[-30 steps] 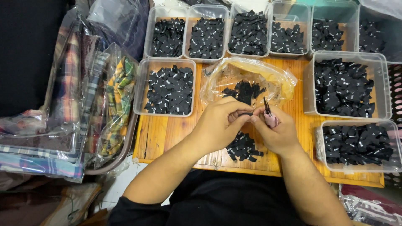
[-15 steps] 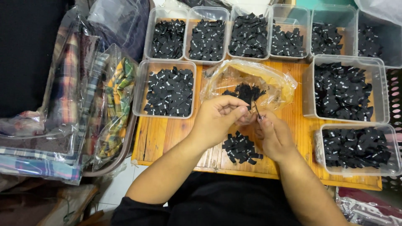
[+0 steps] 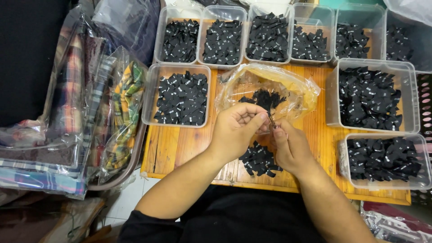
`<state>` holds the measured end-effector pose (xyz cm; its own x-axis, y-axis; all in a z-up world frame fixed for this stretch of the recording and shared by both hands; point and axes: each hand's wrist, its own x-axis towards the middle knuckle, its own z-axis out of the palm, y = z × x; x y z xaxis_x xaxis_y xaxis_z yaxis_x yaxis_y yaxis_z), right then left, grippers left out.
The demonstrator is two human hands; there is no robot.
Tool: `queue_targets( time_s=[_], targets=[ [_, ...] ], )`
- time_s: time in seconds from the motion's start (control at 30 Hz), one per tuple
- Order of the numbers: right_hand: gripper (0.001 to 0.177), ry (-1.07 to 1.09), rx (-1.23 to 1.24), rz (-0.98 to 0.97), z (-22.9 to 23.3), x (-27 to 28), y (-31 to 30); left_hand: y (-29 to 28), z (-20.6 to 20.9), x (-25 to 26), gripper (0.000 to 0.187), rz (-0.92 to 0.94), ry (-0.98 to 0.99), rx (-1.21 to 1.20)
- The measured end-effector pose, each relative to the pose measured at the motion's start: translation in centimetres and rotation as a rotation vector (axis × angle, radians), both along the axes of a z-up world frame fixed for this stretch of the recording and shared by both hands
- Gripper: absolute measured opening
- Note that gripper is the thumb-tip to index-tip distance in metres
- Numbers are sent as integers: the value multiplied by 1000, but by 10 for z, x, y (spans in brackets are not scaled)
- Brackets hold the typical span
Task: The person uses scissors to cut small black tags from a plastic bag and places them into clear plastic containers on a wooden table. The person repeatedly picks up tags, cuts them, and deposits them into the containers.
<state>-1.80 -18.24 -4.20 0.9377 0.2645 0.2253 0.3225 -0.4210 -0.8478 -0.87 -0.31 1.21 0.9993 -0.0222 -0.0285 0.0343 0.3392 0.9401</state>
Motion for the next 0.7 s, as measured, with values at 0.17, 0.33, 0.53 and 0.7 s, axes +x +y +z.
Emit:
queue_targets(
  time_s=[0.17, 0.33, 0.53, 0.7],
  targets=[
    [41, -16, -36, -27, 4, 0, 3, -2, -2, 0, 11, 18, -7, -4],
    [40, 6, -67, -59, -3, -2, 1, -7, -4, -1, 11, 41, -23, -9],
    [39, 11, -92, -70, 4, -3, 5, -7, -4, -2, 12, 46, -9, -17],
    [42, 15, -106, -83, -2, -2, 3, -9, -4, -2, 11, 67, -25, 5]
  ],
)
